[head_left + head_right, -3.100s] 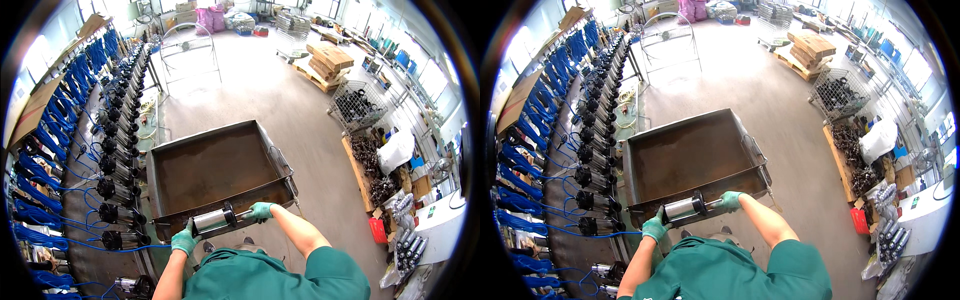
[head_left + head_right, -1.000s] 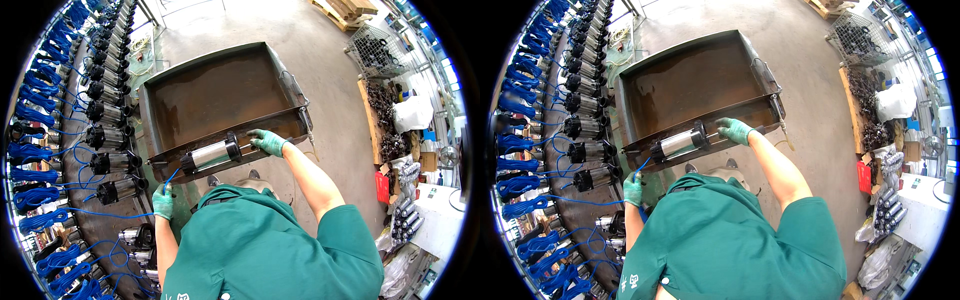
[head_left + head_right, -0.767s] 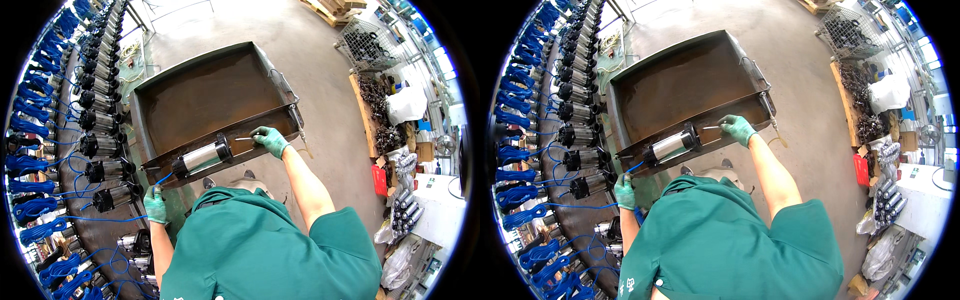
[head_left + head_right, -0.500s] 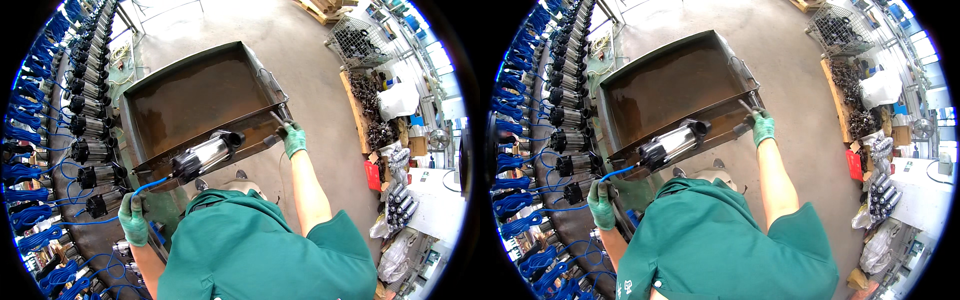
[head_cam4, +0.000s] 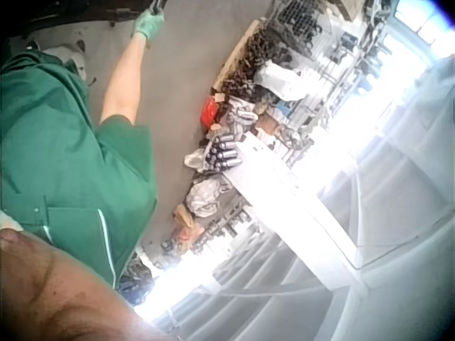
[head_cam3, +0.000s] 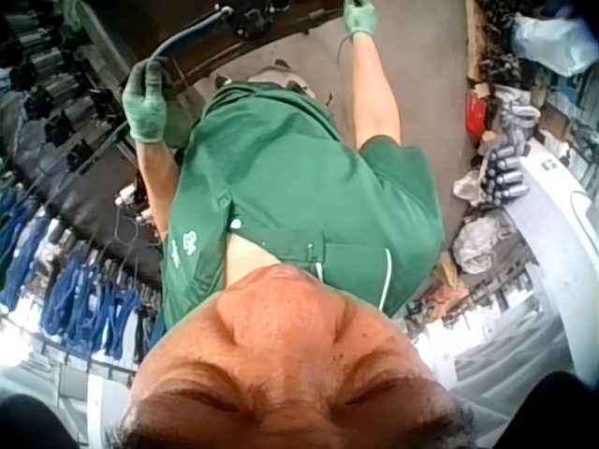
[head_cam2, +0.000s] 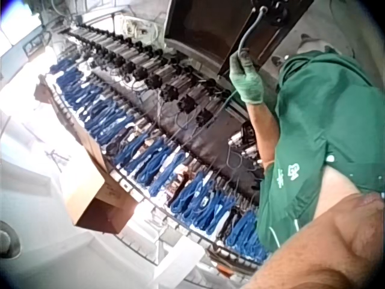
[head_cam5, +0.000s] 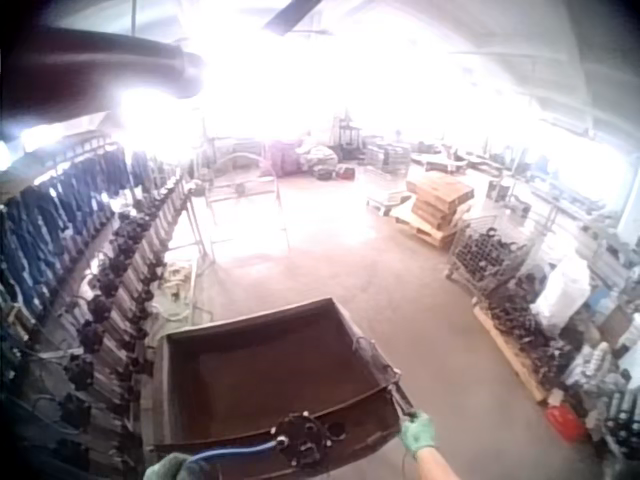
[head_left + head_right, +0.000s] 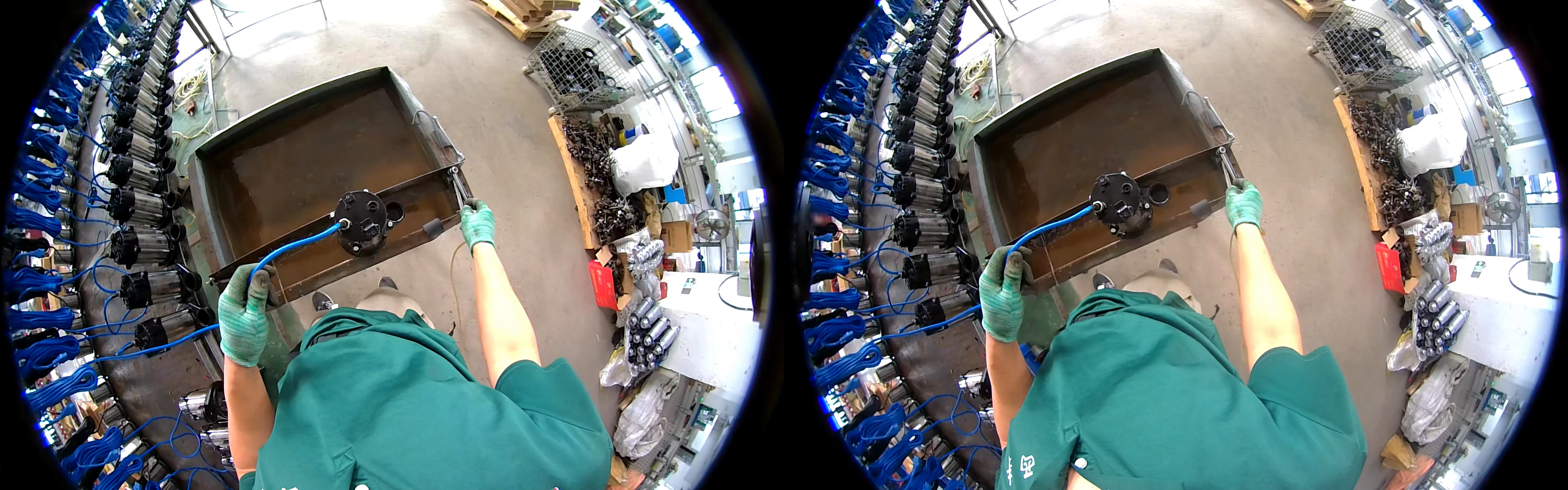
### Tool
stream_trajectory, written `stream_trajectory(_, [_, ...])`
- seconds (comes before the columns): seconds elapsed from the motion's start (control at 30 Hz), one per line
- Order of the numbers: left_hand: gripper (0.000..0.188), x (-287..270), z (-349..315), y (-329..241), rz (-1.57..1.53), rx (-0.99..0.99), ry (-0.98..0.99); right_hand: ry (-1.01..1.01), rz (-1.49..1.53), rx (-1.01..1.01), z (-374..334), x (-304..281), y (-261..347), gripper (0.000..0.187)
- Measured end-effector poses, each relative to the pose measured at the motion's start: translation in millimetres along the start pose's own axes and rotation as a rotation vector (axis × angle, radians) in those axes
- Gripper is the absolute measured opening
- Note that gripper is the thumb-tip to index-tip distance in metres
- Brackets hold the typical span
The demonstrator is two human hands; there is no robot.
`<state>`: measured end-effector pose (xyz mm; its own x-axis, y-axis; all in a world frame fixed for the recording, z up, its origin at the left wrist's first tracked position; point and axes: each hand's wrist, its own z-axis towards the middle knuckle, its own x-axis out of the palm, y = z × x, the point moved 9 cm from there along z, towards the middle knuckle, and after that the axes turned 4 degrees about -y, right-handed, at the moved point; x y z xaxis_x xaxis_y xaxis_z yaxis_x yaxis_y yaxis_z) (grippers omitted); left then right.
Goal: The person repeatedly picks up cylindrical pumps from a rack, connects a blue hose, and submerges them in a water-filled metal tray to test their operation. The person then removes the pumps, disconnects the hose, and returns them to the rack.
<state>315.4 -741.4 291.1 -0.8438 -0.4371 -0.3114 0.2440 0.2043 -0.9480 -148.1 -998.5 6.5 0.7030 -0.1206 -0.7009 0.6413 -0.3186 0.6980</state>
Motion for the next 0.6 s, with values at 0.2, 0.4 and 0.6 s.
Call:
stream_trajectory(0.2, [0.031, -4, -9, 8, -0.053, -0.027, 0.010, -0.083, -0.199, -0.253, -38, -23, 67, 0.024])
stream_trajectory(0.4, [0.031, 2, -10, 2, -0.094, -0.016, 0.004, 0.135, 0.089, -0.300, -55, 31, 76, 0.023])
stream_trajectory(0.6, [0.031, 2, -14, 8, -0.098, -0.026, 0.004, 0.304, 0.057, -0.342, -73, 82, 93, 0.024])
